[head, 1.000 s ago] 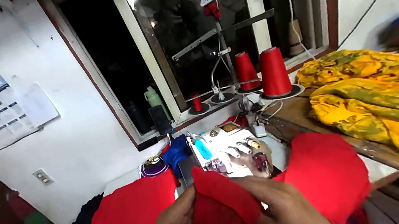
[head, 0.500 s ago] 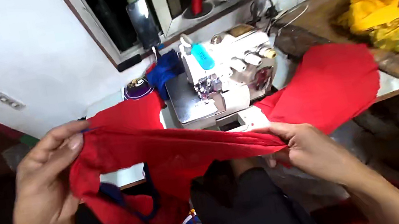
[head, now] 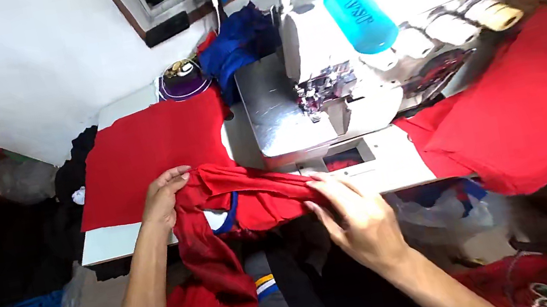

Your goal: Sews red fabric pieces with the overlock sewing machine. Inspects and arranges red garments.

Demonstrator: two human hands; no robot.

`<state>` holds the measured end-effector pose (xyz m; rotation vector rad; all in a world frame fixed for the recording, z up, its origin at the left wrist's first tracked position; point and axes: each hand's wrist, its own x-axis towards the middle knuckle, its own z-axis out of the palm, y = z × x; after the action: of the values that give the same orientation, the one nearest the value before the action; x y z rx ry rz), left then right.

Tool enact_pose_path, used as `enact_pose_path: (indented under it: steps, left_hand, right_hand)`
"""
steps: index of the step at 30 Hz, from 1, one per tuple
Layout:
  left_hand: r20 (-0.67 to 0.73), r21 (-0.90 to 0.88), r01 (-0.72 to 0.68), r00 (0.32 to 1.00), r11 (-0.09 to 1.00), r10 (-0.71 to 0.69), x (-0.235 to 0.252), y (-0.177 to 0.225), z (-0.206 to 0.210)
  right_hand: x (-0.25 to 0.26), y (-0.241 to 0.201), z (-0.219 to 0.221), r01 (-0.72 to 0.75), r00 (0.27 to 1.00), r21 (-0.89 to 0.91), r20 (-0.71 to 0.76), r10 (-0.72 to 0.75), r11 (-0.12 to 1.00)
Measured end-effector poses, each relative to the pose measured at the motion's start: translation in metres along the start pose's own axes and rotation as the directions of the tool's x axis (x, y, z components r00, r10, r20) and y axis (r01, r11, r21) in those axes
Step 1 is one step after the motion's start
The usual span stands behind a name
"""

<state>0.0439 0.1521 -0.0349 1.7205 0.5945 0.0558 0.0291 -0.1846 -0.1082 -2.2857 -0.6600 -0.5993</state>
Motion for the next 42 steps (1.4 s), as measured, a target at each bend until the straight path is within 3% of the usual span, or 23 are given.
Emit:
enact_pose_path:
  steps: [2,4,6,8,10,15,19,22,24,26,28,30,32,36,38,39,41,42]
  left_hand:
    - [-0.003,0.156,-0.102,0.995,0.982,0.104,-0.004,0.001,-0.002]
    - [0.017,0.427,-0.25,0.963,0.869,0.268,-0.016,0.0,0.0]
    - [0.095,0.682,-0.382,0.892,0.624,0.442,-0.033,-0.012,0.006]
    - [0.17,0.812,-0.456,0.782,0.364,0.6,-0.043,-0.04,0.011]
    - [0.188,0.864,-0.445,0.718,0.235,0.67,-0.042,-0.065,0.008]
    - [0.024,0.828,-0.369,0.777,0.423,0.629,-0.053,-0.059,-0.016]
    - [0.085,0.859,-0.389,0.75,0.333,0.656,-0.082,-0.053,-0.038]
    - [0.081,0.867,-0.36,0.784,0.345,0.616,-0.11,-0.05,-0.062]
    - [0.065,0.829,-0.366,0.814,0.423,0.578,-0.131,-0.04,-0.08]
    - [0.033,0.732,-0.359,0.867,0.579,0.497,-0.153,-0.018,-0.101]
    - [-0.005,0.576,-0.337,0.91,0.745,0.415,-0.169,0.017,-0.121]
    - [0.027,0.512,-0.358,0.915,0.781,0.402,-0.17,0.059,-0.138]
    - [0.102,0.554,-0.432,0.884,0.712,0.457,-0.159,0.102,-0.144]
    - [0.409,0.651,-0.64,0.749,0.408,0.522,-0.094,0.152,-0.113]
    - [0.528,0.686,-0.7,0.665,0.197,0.528,-0.041,0.137,-0.076]
    - [0.569,0.712,-0.692,0.67,0.124,0.477,-0.018,0.117,-0.054]
    - [0.584,0.747,-0.655,0.73,0.117,0.356,0.011,0.068,-0.008]
    - [0.56,0.752,-0.637,0.754,0.171,0.344,0.017,0.046,0.009]
  right_hand:
    - [0.002,0.004,0.02,0.019,0.999,-0.002,0.048,-0.019,1.0]
    - [0.004,0.012,0.033,0.01,0.998,-0.022,0.066,-0.009,1.0]
    - [0.006,0.017,0.037,0.009,0.998,-0.041,0.055,-0.007,0.999]
    - [0.01,0.017,0.034,-0.028,0.998,0.002,0.053,0.028,1.0]
    - [0.016,0.012,0.019,-0.162,0.985,0.13,0.075,0.153,0.978]
    - [0.037,0.0,-0.038,-0.275,0.957,0.264,-0.022,0.291,0.925]
    - [0.045,0.001,-0.066,-0.279,0.94,0.292,-0.111,0.322,0.915]
    - [0.046,-0.001,-0.081,-0.274,0.929,0.28,-0.171,0.328,0.92]
    - [0.044,-0.005,-0.086,-0.243,0.932,0.272,-0.2,0.302,0.931]
    - [0.041,-0.012,-0.088,-0.234,0.94,0.309,-0.169,0.295,0.922]
    - [0.035,-0.018,-0.09,-0.261,0.946,0.386,-0.078,0.313,0.885]
    - [0.023,-0.019,-0.094,-0.347,0.929,0.455,0.044,0.368,0.82]
    - [0.01,-0.015,-0.101,-0.449,0.892,0.482,0.19,0.411,0.752]
    - [-0.008,-0.012,-0.138,-0.648,0.762,0.516,0.428,0.486,0.561]
    - [-0.032,0.015,-0.127,-0.66,0.751,0.425,0.39,0.533,0.62]
    - [-0.045,0.029,-0.117,-0.651,0.754,0.278,0.346,0.558,0.706]
    - [-0.061,0.045,-0.104,-0.539,0.799,-0.04,0.293,0.525,0.842]
    - [-0.066,0.046,-0.098,-0.487,0.826,-0.107,0.268,0.496,0.867]
